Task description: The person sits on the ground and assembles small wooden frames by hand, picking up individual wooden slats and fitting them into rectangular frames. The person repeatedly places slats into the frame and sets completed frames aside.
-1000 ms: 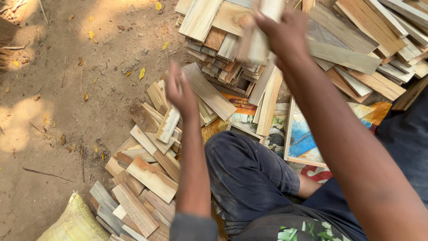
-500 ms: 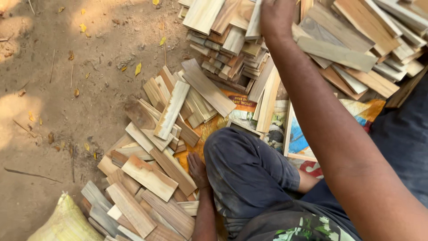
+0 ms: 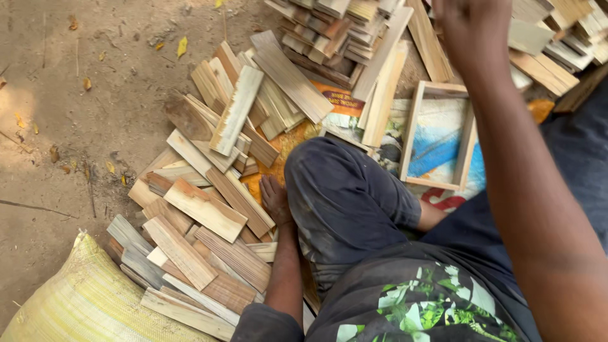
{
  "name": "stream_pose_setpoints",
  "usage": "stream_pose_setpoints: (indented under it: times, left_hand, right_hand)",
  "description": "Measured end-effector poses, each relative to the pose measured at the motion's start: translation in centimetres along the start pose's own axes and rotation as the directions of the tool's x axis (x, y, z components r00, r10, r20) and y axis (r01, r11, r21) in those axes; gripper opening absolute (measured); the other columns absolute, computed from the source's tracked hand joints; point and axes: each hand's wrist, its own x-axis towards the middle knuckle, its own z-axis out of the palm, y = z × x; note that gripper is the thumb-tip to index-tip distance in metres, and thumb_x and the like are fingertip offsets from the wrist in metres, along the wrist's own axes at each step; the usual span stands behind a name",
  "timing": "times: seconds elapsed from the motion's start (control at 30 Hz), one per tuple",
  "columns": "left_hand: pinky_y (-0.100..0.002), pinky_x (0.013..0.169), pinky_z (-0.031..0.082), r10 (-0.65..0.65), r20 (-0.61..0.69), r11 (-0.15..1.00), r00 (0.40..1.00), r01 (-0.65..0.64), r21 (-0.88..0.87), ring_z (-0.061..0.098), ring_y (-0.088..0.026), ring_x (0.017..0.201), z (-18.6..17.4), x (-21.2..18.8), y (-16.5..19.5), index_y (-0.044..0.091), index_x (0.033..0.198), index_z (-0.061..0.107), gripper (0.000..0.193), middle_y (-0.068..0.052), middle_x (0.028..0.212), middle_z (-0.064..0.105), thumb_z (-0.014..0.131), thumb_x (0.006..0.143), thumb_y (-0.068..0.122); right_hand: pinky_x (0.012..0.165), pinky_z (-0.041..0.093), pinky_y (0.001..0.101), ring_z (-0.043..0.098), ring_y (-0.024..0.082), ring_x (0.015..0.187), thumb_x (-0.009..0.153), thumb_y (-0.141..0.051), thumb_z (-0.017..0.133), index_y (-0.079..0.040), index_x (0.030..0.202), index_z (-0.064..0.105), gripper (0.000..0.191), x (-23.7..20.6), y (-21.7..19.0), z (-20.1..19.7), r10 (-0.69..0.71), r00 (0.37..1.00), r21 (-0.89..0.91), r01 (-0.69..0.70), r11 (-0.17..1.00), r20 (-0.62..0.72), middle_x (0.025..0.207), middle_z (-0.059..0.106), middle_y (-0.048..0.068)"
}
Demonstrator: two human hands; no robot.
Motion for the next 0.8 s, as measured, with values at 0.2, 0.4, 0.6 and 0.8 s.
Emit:
stream_pose_setpoints:
  times: [0.2, 0.4, 0.6, 0.8]
  left_hand:
    - [-0.044, 0.092, 0.053, -0.200, 0.244, 0.956, 0.949, 0.244, -0.165, 0.066, -0.035, 0.112, -1.3, 5.3, -2.1, 0.003, 0.118, 0.068, 0.030, -0.022, 0.118, 0.069, 0.051, 0.104, 0.024]
    - [-0.043, 0.080, 0.055, -0.105, 0.162, 0.737, 0.981, 0.187, -0.650, 0.066, -0.031, 0.089, -9.4, 13.5, 10.4, 0.000, 0.118, 0.075, 0.028, -0.021, 0.101, 0.073, 0.065, 0.095, 0.013]
    - [-0.038, 0.089, 0.057, 0.099, -0.105, 0.781, 0.990, -0.143, -0.607, 0.075, -0.026, 0.096, -12.2, 15.9, 13.9, -0.001, 0.115, 0.074, 0.027, -0.016, 0.106, 0.078, 0.069, 0.092, 0.013]
    - [-0.038, 0.074, 0.055, -0.164, -0.033, 0.956, 0.986, 0.151, -0.253, 0.073, -0.029, 0.078, -9.4, 15.9, 2.9, 0.001, 0.092, 0.077, 0.021, -0.017, 0.085, 0.076, 0.076, 0.082, 0.019]
  right_hand:
    - [0.079, 0.057, 0.0479, 0.073, 0.040, 0.088, 0.090, -0.028, 0.072, -0.009, 0.105, 0.080, 0.025, -19.9, 3.5, -8.6, 0.408, 0.721, -0.344, -0.246, 0.906, 0.560, 0.097, 0.076, 0.020]
    - [0.084, 0.057, 0.0460, 0.073, 0.038, 0.096, 0.090, -0.028, 0.071, -0.005, 0.117, 0.074, 0.035, -27.5, 5.4, -11.5, 0.523, 0.701, -0.239, -0.469, 0.850, 0.485, 0.106, 0.075, 0.022]
    - [0.086, 0.056, 0.0497, 0.071, 0.043, 0.098, 0.095, -0.031, 0.068, -0.009, 0.124, 0.075, 0.038, -27.8, 6.5, -9.7, 0.532, 0.630, -0.408, -0.347, 0.844, 0.566, 0.108, 0.074, 0.025]
    - [0.090, 0.058, 0.0481, 0.073, 0.040, 0.091, 0.098, -0.039, 0.067, -0.011, 0.126, 0.076, 0.040, -28.1, 8.2, -9.2, 0.504, 0.609, -0.454, -0.251, 0.855, 0.612, 0.096, 0.076, 0.023]
